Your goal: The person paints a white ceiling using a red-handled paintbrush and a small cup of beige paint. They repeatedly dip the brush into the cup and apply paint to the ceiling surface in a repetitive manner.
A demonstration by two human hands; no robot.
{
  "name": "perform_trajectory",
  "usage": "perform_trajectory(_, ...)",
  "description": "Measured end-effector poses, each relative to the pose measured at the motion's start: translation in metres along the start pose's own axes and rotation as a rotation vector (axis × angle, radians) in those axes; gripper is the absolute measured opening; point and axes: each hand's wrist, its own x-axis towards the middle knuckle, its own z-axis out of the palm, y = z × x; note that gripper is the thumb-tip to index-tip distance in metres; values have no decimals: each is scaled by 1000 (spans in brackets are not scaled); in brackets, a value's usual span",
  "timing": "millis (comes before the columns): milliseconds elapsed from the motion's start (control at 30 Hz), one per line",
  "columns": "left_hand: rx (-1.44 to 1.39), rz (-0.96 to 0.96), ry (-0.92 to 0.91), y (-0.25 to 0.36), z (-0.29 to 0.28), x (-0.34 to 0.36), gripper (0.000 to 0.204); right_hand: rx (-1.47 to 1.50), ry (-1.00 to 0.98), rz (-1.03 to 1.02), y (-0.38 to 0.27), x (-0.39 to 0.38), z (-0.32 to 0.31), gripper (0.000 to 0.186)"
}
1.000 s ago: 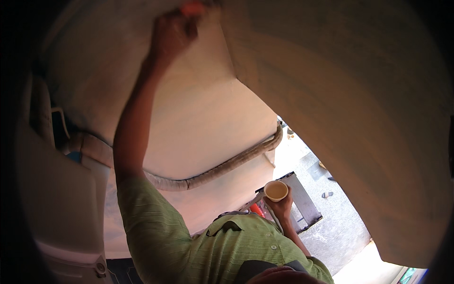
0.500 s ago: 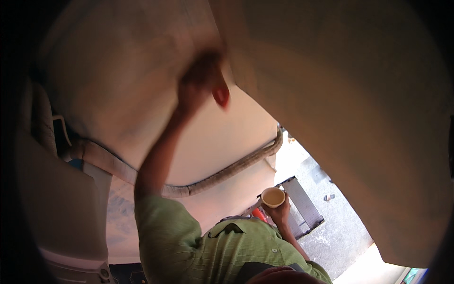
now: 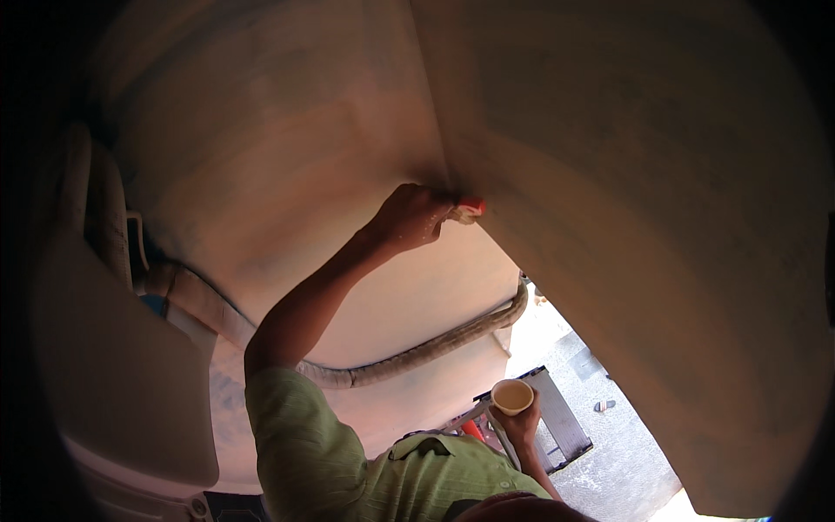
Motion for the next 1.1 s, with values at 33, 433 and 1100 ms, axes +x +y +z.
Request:
perform_trajectory(33,16,-3,-31,1,-4,0,35,-11,2,-4,1,1,0,78)
perform_trajectory(433,-90,-72,89,28,-35,-22,20,30,-40,6,3,12,11,74)
perform_trajectory(1100,141,-240,584,-42,-203,105,18,14,-3,-12,-4,16,4,73)
